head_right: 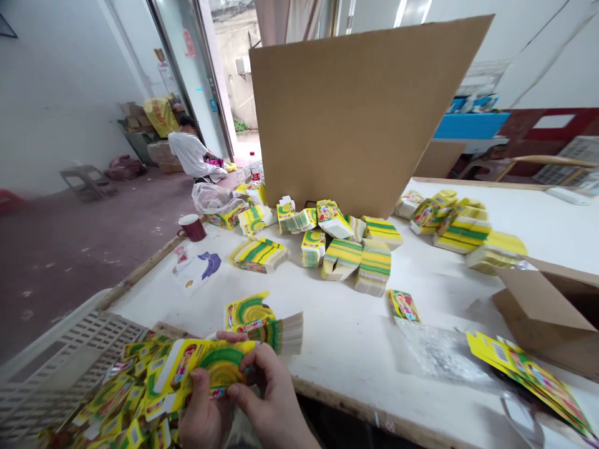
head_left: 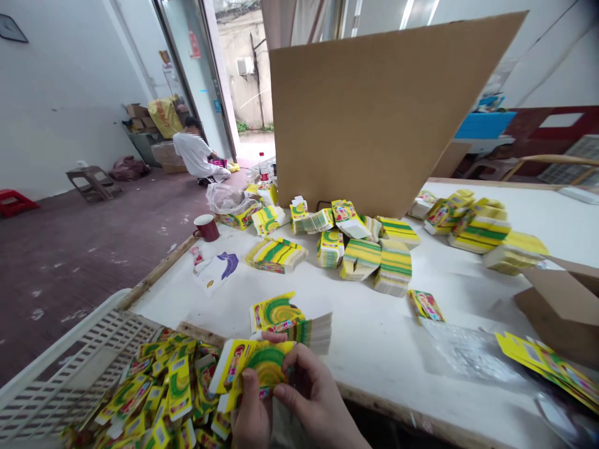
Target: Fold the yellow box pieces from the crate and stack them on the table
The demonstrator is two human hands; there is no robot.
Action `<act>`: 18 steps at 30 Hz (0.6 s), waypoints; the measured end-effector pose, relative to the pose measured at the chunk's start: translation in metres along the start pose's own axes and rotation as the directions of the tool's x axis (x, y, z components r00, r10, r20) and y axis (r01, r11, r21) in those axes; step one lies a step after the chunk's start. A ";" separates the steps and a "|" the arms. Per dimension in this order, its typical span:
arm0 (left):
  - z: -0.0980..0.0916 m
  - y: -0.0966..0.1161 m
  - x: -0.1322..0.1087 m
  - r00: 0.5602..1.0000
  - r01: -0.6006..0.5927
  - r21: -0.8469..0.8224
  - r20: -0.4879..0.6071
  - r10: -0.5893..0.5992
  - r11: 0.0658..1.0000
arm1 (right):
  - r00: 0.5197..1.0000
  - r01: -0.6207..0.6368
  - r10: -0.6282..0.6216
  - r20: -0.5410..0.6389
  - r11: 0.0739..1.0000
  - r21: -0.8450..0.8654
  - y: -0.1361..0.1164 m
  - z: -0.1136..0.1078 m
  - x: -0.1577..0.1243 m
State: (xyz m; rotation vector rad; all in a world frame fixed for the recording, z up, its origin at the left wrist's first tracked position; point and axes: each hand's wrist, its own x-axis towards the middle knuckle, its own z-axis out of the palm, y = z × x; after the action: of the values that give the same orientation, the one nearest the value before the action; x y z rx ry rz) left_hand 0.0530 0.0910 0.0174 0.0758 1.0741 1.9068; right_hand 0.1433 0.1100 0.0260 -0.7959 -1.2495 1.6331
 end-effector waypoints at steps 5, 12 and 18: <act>-0.015 -0.005 0.007 0.994 0.099 0.054 0.029 -0.101 0.994 | 0.997 -0.062 0.059 0.039 0.993 0.095 0.004 0.001 0.002; -0.001 0.002 0.003 0.989 0.055 0.044 0.136 -0.060 0.998 | 0.983 -0.173 0.155 0.103 0.964 0.202 0.005 0.005 0.001; 0.010 0.008 0.001 0.965 0.026 -0.039 0.261 -0.015 0.999 | 0.990 -0.140 0.140 0.003 0.987 -0.083 0.004 0.009 -0.004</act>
State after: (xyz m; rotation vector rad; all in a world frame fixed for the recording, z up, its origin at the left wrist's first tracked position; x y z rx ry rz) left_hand 0.0515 0.0964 0.0296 0.2830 0.8538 1.8398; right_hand 0.1358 0.1031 0.0240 -0.9466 -1.2991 1.7071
